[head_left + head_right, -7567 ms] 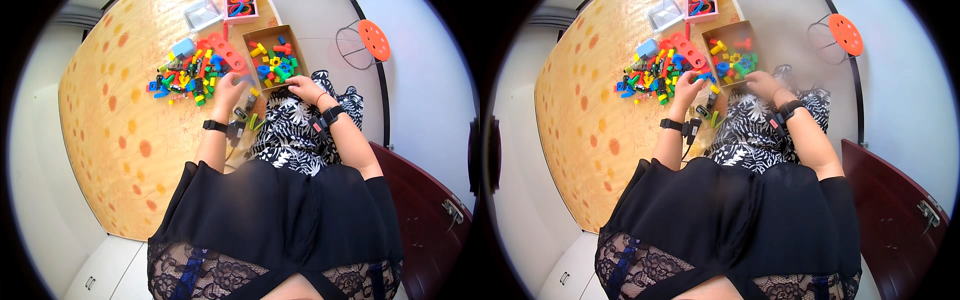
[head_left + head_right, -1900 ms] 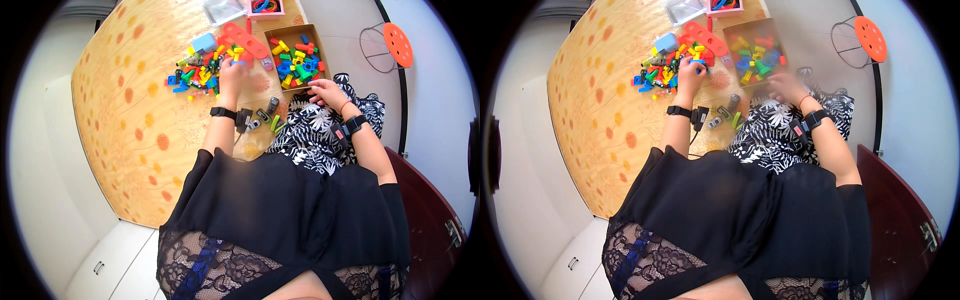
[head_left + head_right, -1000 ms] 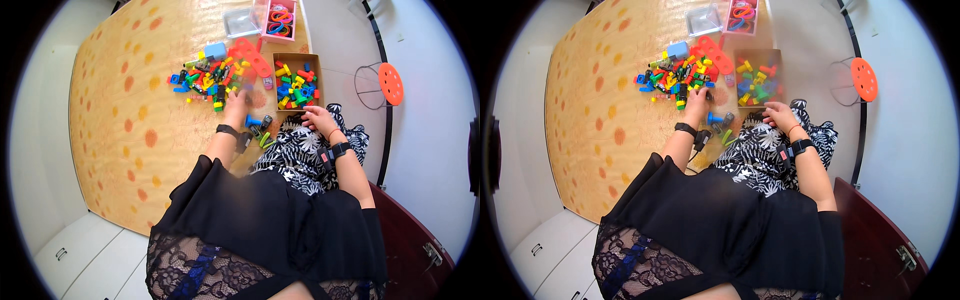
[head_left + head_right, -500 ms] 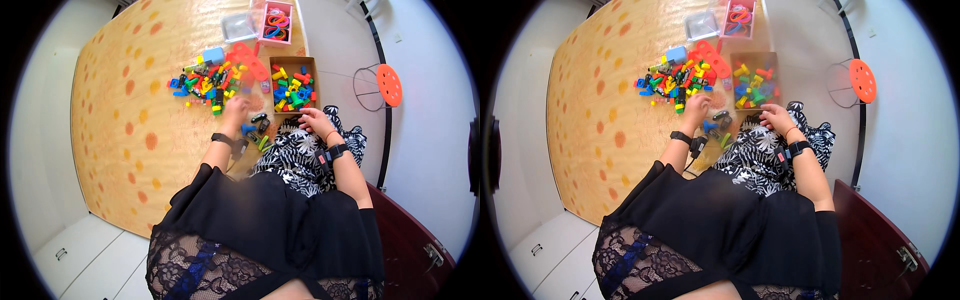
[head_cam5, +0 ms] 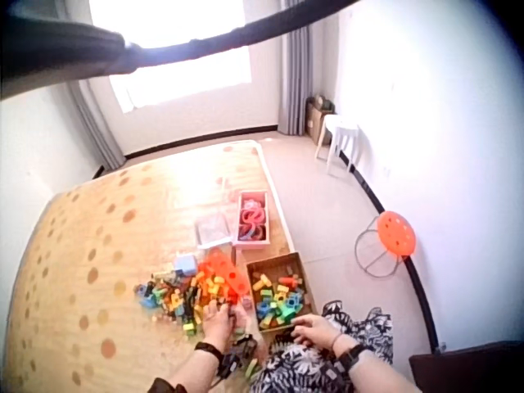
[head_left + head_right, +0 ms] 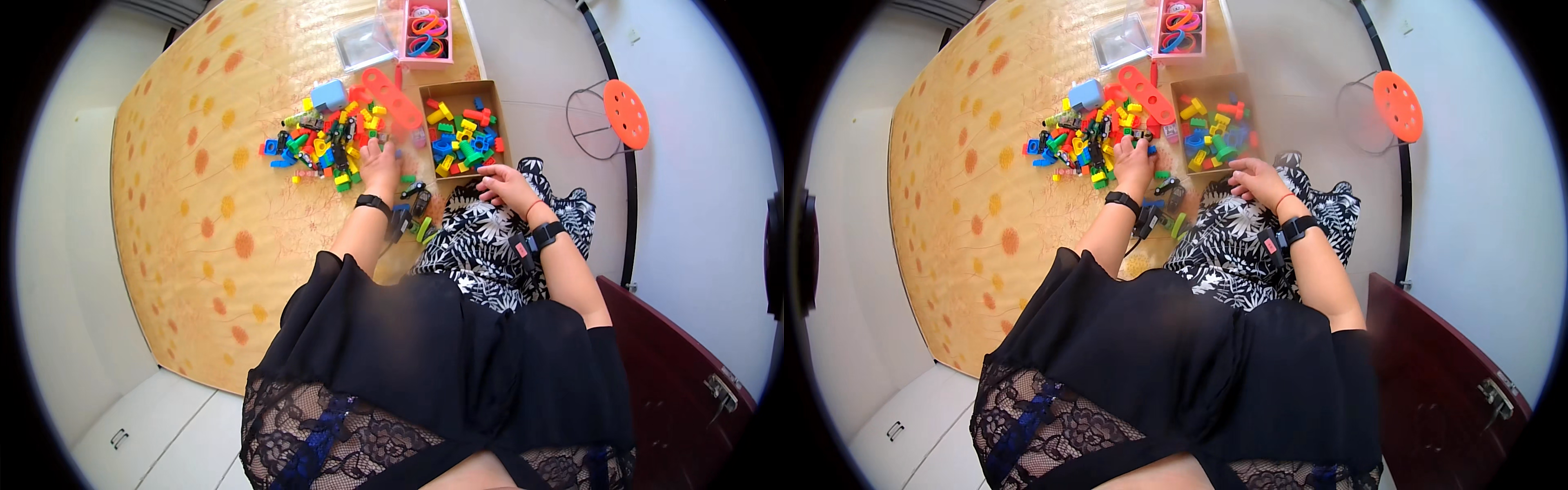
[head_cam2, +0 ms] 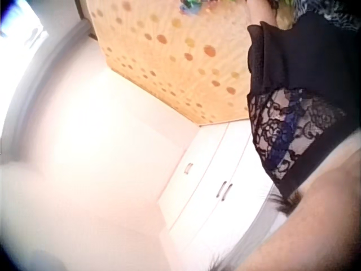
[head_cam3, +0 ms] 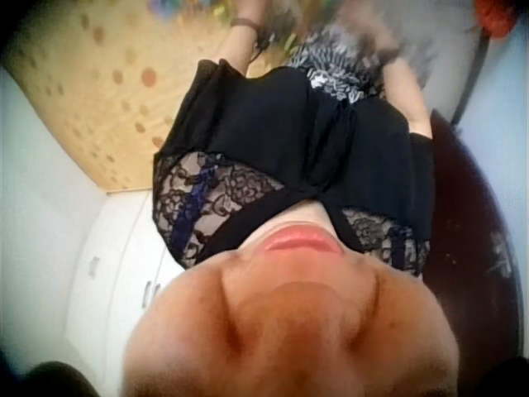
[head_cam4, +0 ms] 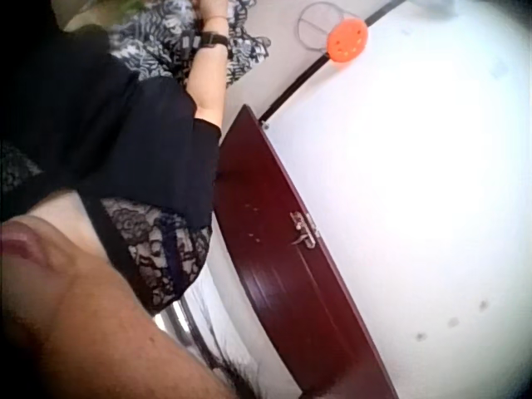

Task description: The person sorts various plastic blocks and toys from a pile on the floor into a small pink plastic container and a cardboard box.

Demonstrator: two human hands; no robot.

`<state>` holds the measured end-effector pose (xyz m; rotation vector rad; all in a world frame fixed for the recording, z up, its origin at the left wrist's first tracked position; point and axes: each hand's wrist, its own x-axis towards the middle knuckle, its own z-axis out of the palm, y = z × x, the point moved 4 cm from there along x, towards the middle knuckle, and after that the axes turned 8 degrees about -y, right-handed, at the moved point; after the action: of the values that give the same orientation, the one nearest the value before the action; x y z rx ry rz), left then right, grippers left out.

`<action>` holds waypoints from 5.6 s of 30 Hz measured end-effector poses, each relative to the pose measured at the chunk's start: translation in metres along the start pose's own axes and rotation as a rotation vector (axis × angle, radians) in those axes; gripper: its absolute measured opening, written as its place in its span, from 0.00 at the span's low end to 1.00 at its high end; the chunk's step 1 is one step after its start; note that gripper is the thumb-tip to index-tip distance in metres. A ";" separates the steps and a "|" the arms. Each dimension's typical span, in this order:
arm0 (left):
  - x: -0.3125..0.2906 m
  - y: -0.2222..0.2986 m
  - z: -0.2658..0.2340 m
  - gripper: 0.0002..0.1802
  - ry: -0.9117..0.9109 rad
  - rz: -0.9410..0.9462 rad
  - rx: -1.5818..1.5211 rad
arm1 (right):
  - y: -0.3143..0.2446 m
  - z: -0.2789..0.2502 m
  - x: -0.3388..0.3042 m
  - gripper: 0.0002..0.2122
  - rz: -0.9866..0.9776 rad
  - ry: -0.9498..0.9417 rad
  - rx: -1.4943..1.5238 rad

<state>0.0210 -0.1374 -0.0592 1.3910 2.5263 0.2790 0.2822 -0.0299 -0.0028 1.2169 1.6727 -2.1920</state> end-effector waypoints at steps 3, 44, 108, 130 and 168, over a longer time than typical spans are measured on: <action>-0.001 -0.005 -0.010 0.17 -0.043 -0.001 -0.060 | -0.006 -0.002 0.004 0.19 0.007 -0.009 0.002; -0.043 0.142 -0.061 0.13 -0.794 0.388 -0.997 | 0.008 0.020 -0.002 0.16 -0.099 -0.244 0.689; 0.057 -0.025 0.013 0.11 0.162 -0.015 -0.313 | 0.008 0.015 -0.005 0.14 -0.074 -0.155 0.816; 0.111 0.004 -0.007 0.35 -0.278 -0.060 -0.110 | 0.007 0.012 -0.012 0.16 -0.138 -0.216 0.990; 0.028 0.068 -0.030 0.16 -0.386 0.110 -0.933 | 0.011 0.014 -0.006 0.16 -0.133 -0.233 0.874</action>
<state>0.0522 -0.0788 -0.0148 1.0396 1.6292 0.9505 0.2846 -0.0482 -0.0065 0.9102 0.7025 -3.1315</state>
